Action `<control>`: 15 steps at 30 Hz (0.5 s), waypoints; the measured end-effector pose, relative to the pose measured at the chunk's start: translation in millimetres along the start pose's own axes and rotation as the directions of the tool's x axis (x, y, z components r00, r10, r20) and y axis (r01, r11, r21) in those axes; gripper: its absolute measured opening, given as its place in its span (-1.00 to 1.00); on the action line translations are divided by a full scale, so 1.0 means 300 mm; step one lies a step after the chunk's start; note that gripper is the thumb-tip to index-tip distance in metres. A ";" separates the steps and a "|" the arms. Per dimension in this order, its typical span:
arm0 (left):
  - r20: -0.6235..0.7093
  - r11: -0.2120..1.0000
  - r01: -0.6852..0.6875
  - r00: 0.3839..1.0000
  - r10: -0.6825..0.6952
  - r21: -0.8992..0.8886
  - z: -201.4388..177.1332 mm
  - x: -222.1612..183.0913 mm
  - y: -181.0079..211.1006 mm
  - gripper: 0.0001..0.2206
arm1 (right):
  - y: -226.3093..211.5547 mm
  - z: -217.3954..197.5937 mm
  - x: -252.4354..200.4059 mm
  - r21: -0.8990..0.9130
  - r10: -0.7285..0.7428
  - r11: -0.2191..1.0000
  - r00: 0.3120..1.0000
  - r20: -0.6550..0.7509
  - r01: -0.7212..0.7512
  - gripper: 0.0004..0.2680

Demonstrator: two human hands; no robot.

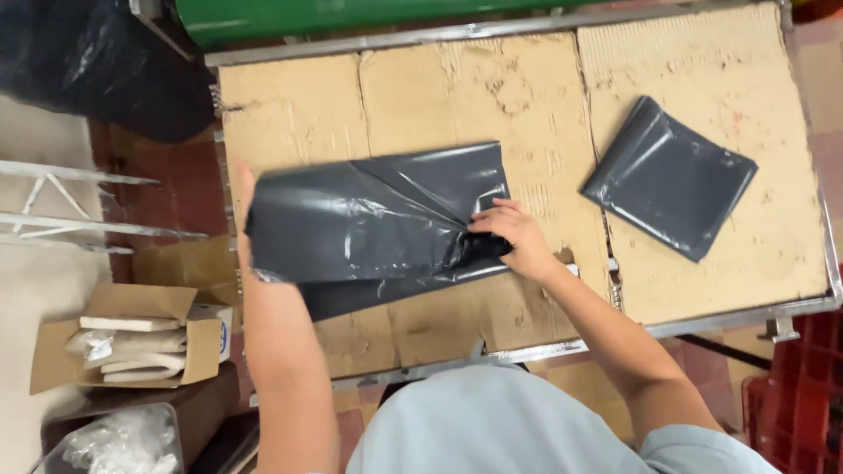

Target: The person repeatedly folds black poly mailers on a workbench and places them into a red crate. The person retrieves mailers from a conveyor belt, folds them in half, then folds again into smaller rectangles, and stacks them in the crate.

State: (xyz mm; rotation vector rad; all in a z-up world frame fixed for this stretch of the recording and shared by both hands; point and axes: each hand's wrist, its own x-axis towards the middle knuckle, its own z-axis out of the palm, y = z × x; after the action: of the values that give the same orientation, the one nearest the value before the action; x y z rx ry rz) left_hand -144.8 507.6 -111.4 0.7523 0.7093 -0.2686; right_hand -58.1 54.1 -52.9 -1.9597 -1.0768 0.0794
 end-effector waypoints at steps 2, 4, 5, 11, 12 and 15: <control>-0.095 0.997 -0.013 0.995 0.020 0.073 -0.047 -0.014 -0.026 -0.38 | 0.014 0.031 -0.062 -0.048 -0.022 0.999 1.000 0.010 0.022 -0.72; -0.182 0.988 -0.027 0.982 0.055 0.155 -0.079 -0.003 -0.041 -0.49 | 0.038 0.045 -0.091 -0.097 -0.048 0.994 0.999 0.013 0.049 -0.75; -0.184 0.958 -0.177 0.958 0.220 0.226 -0.094 0.007 -0.058 -0.64 | 0.046 0.045 -0.099 -0.149 -0.074 0.985 0.995 0.073 0.084 -0.67; 0.383 -0.263 -0.294 0.502 0.775 0.919 0.129 -0.382 -0.266 -0.43 | -0.013 0.041 -0.109 -0.544 0.156 0.833 0.899 0.409 0.103 -0.62; 0.718 -0.650 -0.325 0.442 0.538 0.687 0.148 -0.454 -0.314 -0.35 | -0.039 0.049 -0.113 -0.673 0.286 0.730 0.841 0.458 0.119 -0.62; 0.716 -0.846 -0.133 0.609 0.341 0.517 -0.022 -0.401 -0.496 -0.29 | -0.182 0.245 -0.067 -0.824 0.217 0.564 0.956 0.197 0.042 -0.79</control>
State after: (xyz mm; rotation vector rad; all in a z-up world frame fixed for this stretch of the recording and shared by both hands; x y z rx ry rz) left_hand -305.8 403.8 -112.7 3.1846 -0.3941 0.2412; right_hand -137.7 101.6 -65.8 -2.9391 -1.3415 -0.1337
